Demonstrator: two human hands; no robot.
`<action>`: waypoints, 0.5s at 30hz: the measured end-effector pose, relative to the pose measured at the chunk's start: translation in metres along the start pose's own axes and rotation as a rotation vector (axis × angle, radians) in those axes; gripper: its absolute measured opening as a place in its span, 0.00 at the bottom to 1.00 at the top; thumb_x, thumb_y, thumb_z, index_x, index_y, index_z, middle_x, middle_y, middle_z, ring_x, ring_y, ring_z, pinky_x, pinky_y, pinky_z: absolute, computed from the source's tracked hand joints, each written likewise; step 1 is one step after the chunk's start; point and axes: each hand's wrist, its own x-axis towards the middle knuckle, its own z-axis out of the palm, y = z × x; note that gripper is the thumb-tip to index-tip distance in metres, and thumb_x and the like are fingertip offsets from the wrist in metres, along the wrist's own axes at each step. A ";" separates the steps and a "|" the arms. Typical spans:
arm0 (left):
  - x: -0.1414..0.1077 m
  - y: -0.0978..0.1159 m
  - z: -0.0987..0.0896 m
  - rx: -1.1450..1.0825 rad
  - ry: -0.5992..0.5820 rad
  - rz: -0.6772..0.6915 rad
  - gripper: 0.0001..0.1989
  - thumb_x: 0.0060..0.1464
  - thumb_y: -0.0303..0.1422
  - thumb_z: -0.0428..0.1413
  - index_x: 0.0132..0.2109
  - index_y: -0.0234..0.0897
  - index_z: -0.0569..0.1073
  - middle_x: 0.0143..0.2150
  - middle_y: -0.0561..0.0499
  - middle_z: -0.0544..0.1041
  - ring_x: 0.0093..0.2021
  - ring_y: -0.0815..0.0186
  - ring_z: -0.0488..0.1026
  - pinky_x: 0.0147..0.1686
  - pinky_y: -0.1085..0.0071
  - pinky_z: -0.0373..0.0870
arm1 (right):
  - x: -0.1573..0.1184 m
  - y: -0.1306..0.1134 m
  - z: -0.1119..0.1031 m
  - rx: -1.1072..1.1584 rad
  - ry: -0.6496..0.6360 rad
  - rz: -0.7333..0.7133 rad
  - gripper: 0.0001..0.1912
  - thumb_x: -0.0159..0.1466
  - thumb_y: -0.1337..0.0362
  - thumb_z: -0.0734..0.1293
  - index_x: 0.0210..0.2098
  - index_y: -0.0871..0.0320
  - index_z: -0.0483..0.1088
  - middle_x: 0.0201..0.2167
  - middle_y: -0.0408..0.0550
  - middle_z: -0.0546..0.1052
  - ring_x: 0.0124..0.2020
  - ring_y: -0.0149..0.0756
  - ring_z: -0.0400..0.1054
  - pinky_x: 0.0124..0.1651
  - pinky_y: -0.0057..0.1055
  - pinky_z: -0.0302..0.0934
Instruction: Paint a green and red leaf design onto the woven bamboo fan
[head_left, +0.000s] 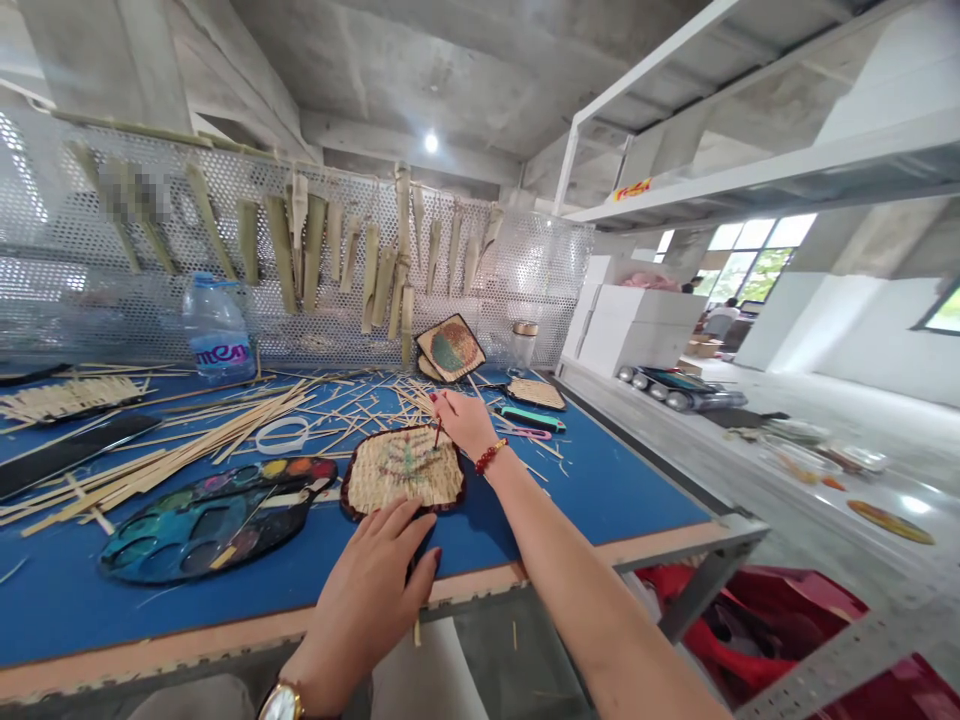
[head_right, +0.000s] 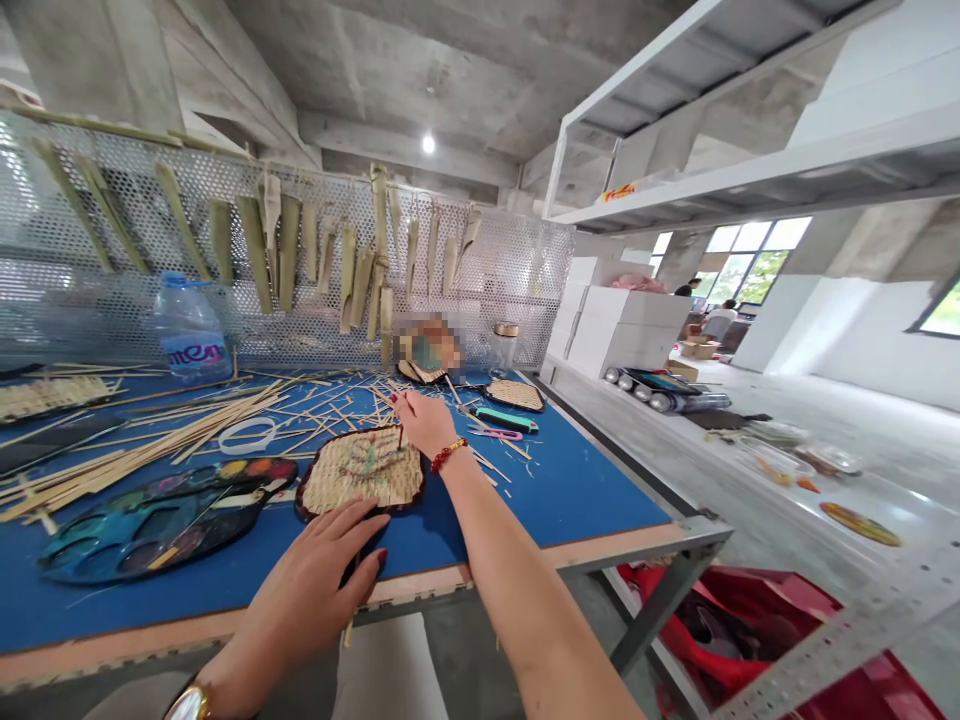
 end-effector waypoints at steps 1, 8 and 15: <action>0.000 0.000 0.000 -0.002 0.006 0.003 0.21 0.63 0.39 0.45 0.59 0.42 0.72 0.64 0.45 0.69 0.65 0.52 0.62 0.62 0.49 0.61 | 0.000 0.000 0.000 0.030 -0.004 0.001 0.19 0.71 0.59 0.56 0.26 0.57 0.67 0.24 0.44 0.74 0.26 0.30 0.66 0.32 0.25 0.52; -0.001 0.000 0.000 -0.007 0.008 -0.001 0.20 0.63 0.39 0.45 0.58 0.43 0.72 0.64 0.45 0.69 0.65 0.52 0.63 0.62 0.50 0.61 | 0.000 0.000 -0.003 -0.052 0.045 0.003 0.18 0.70 0.59 0.57 0.26 0.57 0.67 0.22 0.44 0.72 0.24 0.33 0.65 0.30 0.27 0.51; 0.000 0.003 -0.003 -0.007 -0.011 -0.015 0.21 0.63 0.38 0.45 0.58 0.42 0.72 0.64 0.45 0.69 0.65 0.52 0.62 0.62 0.50 0.61 | -0.003 -0.010 0.001 0.278 -0.073 0.016 0.20 0.71 0.55 0.55 0.31 0.57 0.69 0.20 0.41 0.74 0.24 0.29 0.69 0.33 0.24 0.58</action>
